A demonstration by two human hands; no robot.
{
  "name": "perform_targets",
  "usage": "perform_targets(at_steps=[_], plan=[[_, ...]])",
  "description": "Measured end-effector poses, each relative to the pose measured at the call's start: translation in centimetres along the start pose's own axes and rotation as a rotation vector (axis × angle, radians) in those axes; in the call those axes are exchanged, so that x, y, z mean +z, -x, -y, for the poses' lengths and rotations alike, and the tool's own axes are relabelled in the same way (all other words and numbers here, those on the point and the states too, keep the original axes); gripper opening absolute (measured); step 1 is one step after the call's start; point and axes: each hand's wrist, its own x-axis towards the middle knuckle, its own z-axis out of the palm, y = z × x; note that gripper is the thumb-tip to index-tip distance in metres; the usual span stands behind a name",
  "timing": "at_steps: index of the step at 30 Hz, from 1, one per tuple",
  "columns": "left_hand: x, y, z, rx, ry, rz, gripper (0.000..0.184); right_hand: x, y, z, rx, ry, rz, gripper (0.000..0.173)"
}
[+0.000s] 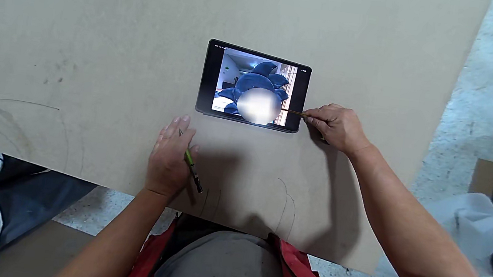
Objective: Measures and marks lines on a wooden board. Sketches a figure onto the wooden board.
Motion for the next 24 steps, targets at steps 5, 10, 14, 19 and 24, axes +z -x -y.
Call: perform_targets(at_steps=[5,10,14,19,24], plan=[[0.0,0.0,0.0,-0.014,-0.004,0.013,0.047,-0.2,-0.4,-0.2,0.0,-0.005,0.011,0.026],[0.0,0.0,-0.1,-0.002,0.004,0.0,0.046,-0.6,-1.5,-0.8,0.004,0.002,0.012,0.027],[0.1,0.0,0.0,0.005,0.004,-0.006,0.046,-1.0,-2.0,-1.0,0.018,0.003,0.023,0.027],[-0.2,-0.2,-0.1,-0.004,-0.006,0.016,0.047,-1.3,-2.4,-0.8,0.009,-0.003,0.015,0.027],[0.0,-0.1,-0.1,-0.004,-0.011,0.001,0.047,-1.3,-2.4,-0.9,0.021,0.008,0.032,0.028]])
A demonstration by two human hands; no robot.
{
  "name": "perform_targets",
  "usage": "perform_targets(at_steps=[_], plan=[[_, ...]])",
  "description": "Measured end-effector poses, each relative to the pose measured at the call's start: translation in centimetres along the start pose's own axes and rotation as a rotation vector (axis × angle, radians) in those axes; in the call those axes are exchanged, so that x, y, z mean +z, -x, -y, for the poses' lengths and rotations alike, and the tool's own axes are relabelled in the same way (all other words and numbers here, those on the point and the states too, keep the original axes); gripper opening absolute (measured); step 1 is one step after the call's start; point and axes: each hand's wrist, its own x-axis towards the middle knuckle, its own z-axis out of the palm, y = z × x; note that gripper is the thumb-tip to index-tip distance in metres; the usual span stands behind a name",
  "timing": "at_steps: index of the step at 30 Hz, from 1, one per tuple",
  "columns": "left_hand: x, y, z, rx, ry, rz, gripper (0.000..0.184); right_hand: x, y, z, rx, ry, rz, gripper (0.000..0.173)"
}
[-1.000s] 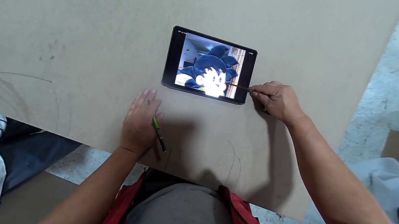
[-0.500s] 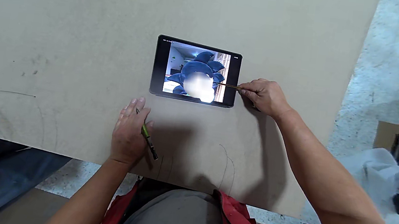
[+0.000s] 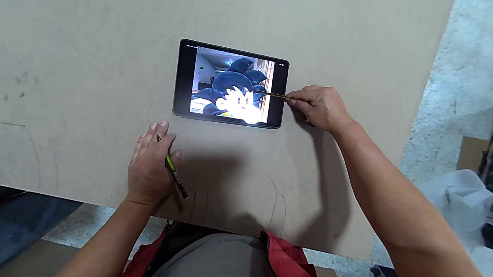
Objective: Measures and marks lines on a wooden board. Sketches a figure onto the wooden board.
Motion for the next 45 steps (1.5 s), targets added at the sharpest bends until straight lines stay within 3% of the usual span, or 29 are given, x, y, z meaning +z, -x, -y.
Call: perform_targets(at_steps=[34,39,45], plan=[[0.0,0.0,0.2,0.008,0.009,-0.001,0.047,0.1,-0.3,-0.1,-0.009,0.012,-0.012,0.028],[-0.3,-0.5,0.0,-0.044,0.039,0.024,0.05,1.9,3.2,4.0,0.24,-0.135,-0.143,0.026],[-0.4,-4.7,-2.1,-0.186,0.193,-0.004,0.048,9.7,9.5,12.4,0.604,-0.295,-0.407,0.025]])
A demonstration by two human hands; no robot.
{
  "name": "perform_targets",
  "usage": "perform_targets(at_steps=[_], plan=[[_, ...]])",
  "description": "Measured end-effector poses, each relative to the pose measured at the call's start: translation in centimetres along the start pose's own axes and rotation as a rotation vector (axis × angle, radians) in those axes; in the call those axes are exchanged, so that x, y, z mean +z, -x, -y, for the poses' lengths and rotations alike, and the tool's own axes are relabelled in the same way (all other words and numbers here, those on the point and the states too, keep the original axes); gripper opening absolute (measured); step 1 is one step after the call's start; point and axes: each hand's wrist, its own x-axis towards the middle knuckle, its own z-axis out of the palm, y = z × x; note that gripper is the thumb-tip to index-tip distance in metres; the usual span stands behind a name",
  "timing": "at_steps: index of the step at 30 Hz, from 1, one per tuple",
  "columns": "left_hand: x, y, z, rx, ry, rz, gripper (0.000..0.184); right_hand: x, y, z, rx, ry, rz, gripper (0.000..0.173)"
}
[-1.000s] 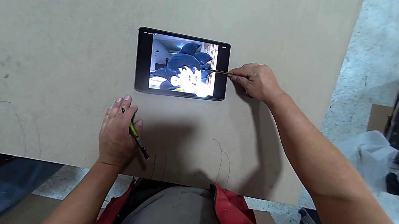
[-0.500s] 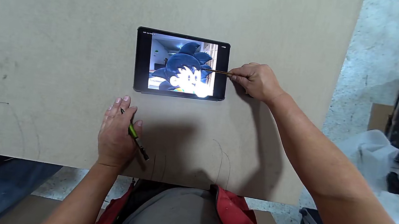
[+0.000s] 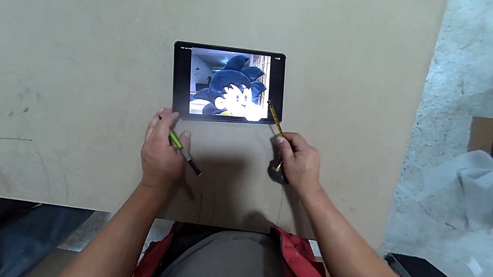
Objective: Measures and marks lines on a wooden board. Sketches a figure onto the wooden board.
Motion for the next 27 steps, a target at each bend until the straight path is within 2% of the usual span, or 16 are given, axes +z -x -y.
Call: perform_targets(at_steps=[2,4,7,10,16,27], plan=[[0.7,-0.1,-0.5,0.0,0.013,-0.044,0.045,1.0,1.3,0.5,0.029,-0.015,-0.05,0.024],[0.9,0.8,-0.8,0.042,0.008,-0.007,0.047,1.5,1.7,0.8,0.033,-0.009,-0.081,0.023],[0.5,2.2,0.0,0.238,-0.047,0.162,0.053,1.8,1.4,0.9,0.034,0.003,-0.13,0.024],[0.5,2.1,1.7,0.386,-0.071,0.21,0.053,1.6,0.5,1.2,0.058,0.033,-0.155,0.025],[1.1,2.1,1.7,0.397,-0.108,0.17,0.051,1.7,-1.2,1.9,0.06,0.089,-0.142,0.032],[1.2,2.0,2.1,0.428,-0.074,0.135,0.048,1.9,-1.8,2.4,0.066,0.151,-0.113,0.032]])
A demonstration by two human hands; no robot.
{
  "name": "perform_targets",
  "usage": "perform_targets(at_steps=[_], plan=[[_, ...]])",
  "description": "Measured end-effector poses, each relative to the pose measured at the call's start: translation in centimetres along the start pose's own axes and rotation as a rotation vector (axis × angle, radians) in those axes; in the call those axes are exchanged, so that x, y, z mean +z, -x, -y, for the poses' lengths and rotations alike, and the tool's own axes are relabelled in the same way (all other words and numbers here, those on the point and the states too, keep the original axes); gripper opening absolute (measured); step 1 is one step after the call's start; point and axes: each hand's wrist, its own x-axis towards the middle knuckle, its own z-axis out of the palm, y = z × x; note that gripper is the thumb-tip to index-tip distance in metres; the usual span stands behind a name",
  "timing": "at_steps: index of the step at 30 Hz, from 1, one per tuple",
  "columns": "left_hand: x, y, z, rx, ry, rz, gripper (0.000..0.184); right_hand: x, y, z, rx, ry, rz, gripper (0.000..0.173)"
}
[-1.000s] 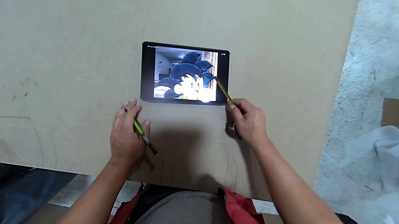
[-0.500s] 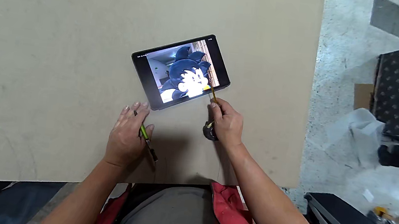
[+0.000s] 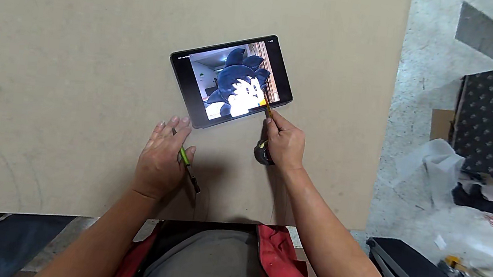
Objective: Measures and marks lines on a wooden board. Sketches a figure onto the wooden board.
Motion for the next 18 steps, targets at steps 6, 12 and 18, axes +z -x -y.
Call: perform_targets(at_steps=[6,12,18], plan=[[0.02,-0.05,-0.05,-0.003,-0.002,0.028,0.05,-0.06,-0.04,0.41,0.017,0.056,0.011,0.033],[0.01,-0.15,-0.2,-0.024,-0.016,0.06,0.05,-0.03,-0.12,0.49,0.04,0.06,0.029,0.033],[0.08,-0.02,-0.21,-0.03,-0.049,0.064,0.056,-0.3,-0.33,0.82,0.06,0.101,0.112,0.036]])
